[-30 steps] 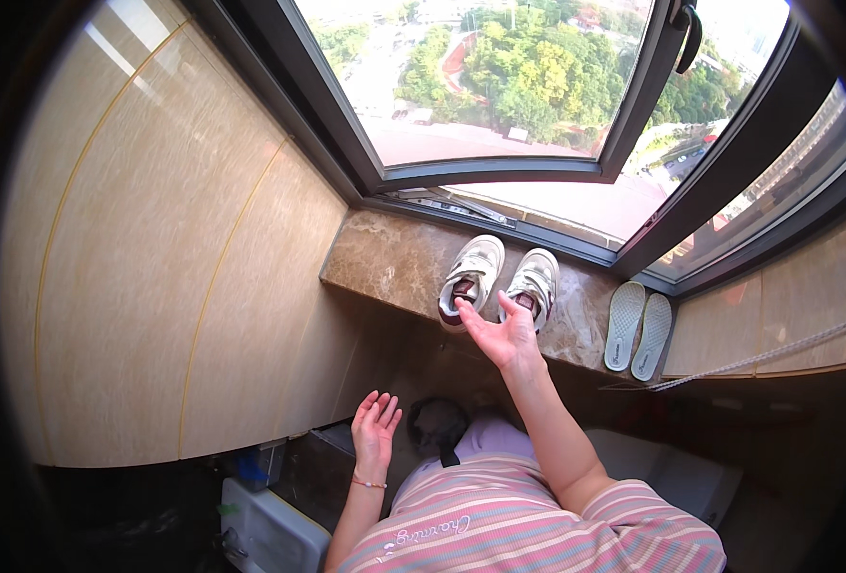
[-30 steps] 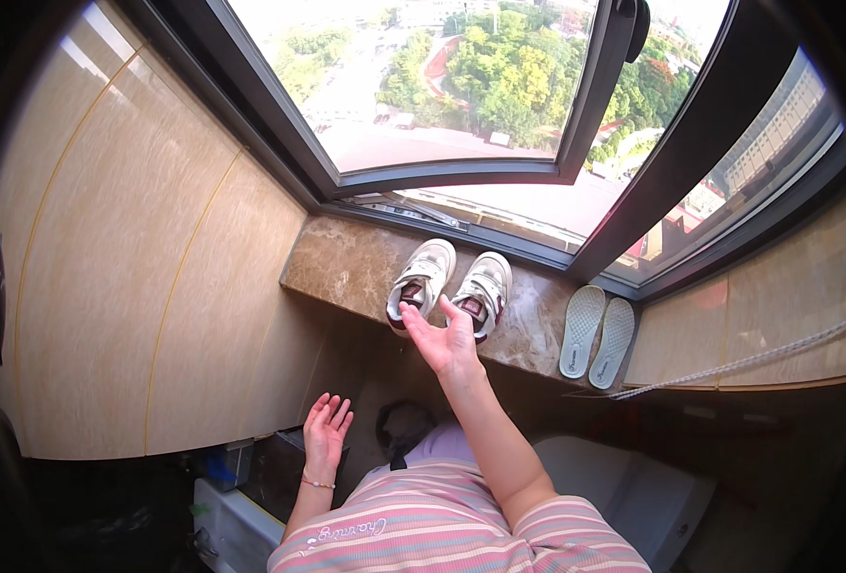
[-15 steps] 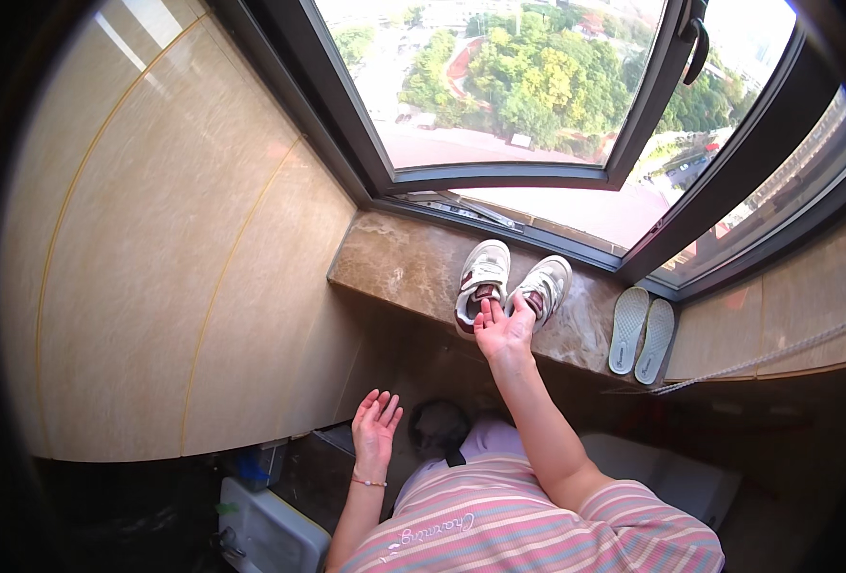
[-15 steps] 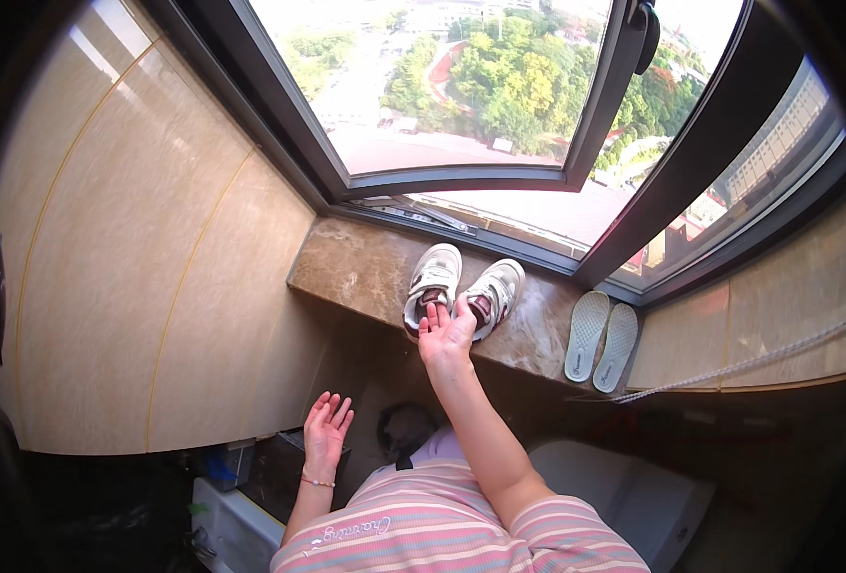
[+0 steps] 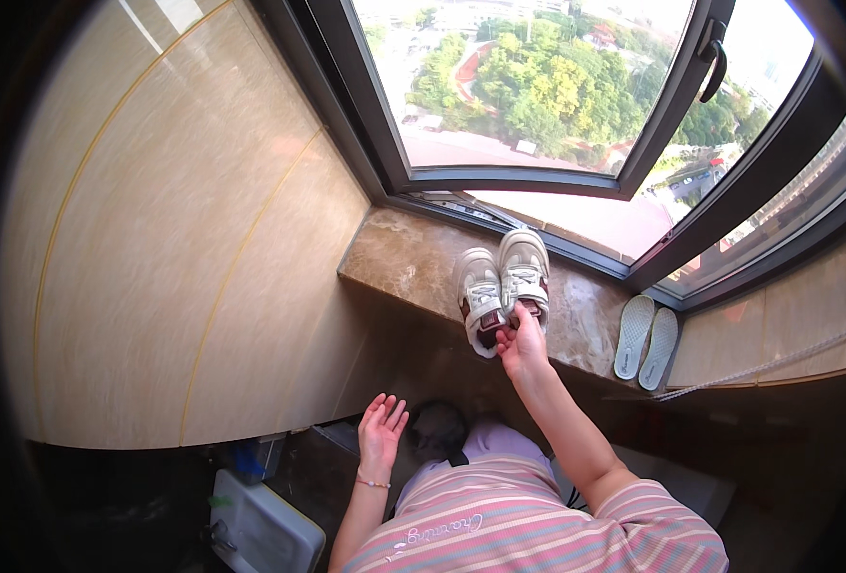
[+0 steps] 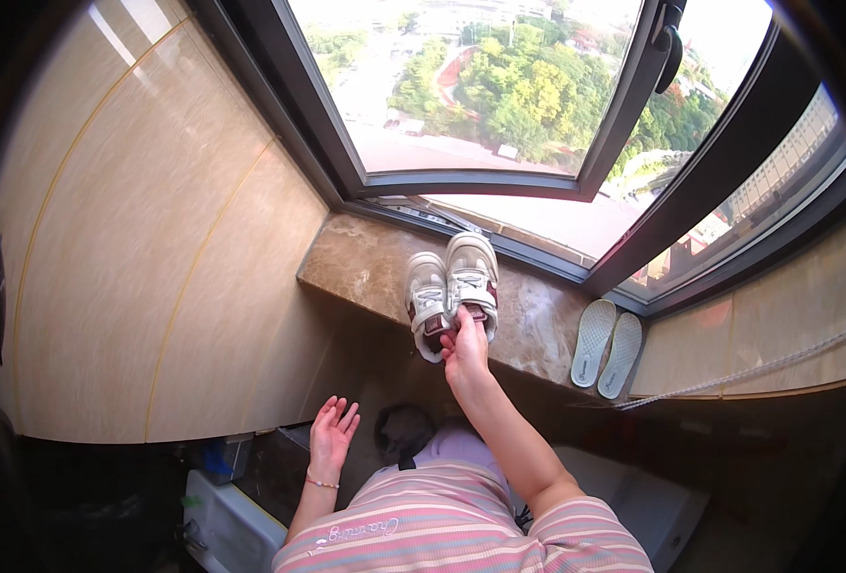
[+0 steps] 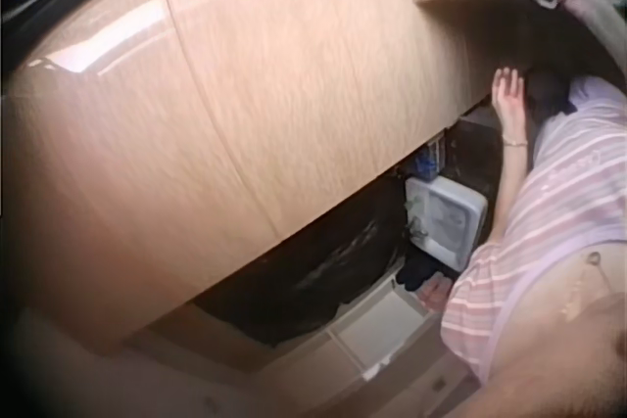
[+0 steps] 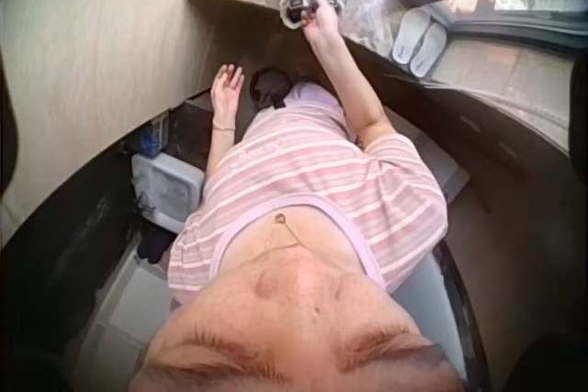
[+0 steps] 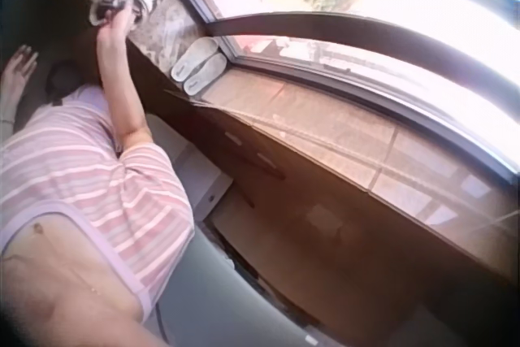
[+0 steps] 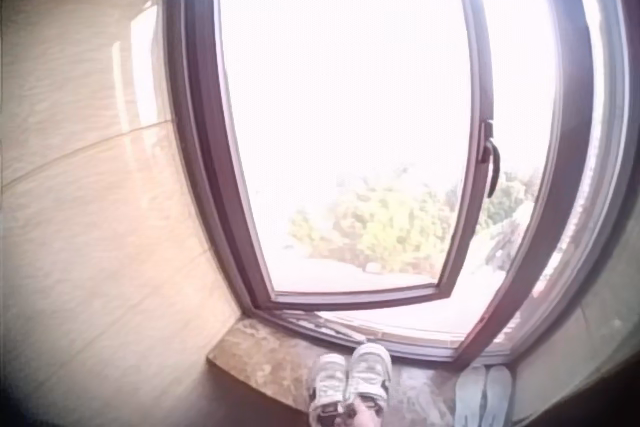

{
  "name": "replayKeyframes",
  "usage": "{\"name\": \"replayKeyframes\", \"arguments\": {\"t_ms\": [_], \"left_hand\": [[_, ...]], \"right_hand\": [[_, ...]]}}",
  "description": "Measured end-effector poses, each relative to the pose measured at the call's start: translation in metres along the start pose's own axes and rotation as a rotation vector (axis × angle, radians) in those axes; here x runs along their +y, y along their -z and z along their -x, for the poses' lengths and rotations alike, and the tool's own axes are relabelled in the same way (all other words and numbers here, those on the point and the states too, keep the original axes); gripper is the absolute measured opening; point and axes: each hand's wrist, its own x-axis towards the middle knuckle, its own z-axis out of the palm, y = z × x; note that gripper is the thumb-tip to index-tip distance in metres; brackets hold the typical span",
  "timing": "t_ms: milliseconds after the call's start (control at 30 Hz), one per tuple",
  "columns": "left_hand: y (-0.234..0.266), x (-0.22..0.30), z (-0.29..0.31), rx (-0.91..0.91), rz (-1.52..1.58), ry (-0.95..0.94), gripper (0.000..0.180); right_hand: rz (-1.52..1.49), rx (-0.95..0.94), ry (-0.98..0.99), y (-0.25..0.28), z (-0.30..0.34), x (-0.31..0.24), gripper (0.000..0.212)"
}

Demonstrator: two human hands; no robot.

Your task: The person scrubs a pair of white sneakers with a green brush and rinses them under running water in a sink. After placing the shoes on a windowsill, the person washes a bundle of clothes in the same sink using the brush and water.

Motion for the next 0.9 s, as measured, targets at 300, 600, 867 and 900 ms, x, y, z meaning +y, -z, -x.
{"name": "replayKeyframes", "arguments": {"t_ms": [300, 600, 867, 900], "left_hand": [[-0.018, 0.003, -0.001, -0.046, 0.058, 0.001, 0.023], [-0.036, 0.011, -0.006, -0.087, -0.061, -0.045, 0.027], [-0.129, -0.013, -0.058, -0.238, -0.41, 0.106, 0.085], [-0.143, -0.015, -0.066, -0.307, -0.414, 0.108, 0.087]], "right_hand": [[1.34, -0.16, 1.212, -0.037, -0.006, -0.03, 0.028], [1.696, -0.112, 1.134, -0.036, -0.057, -0.059, 0.035], [1.598, -0.217, 1.053, -0.002, -0.076, -0.07, 0.039], [1.545, -0.215, 1.049, -0.002, -0.075, -0.071, 0.036]]}}
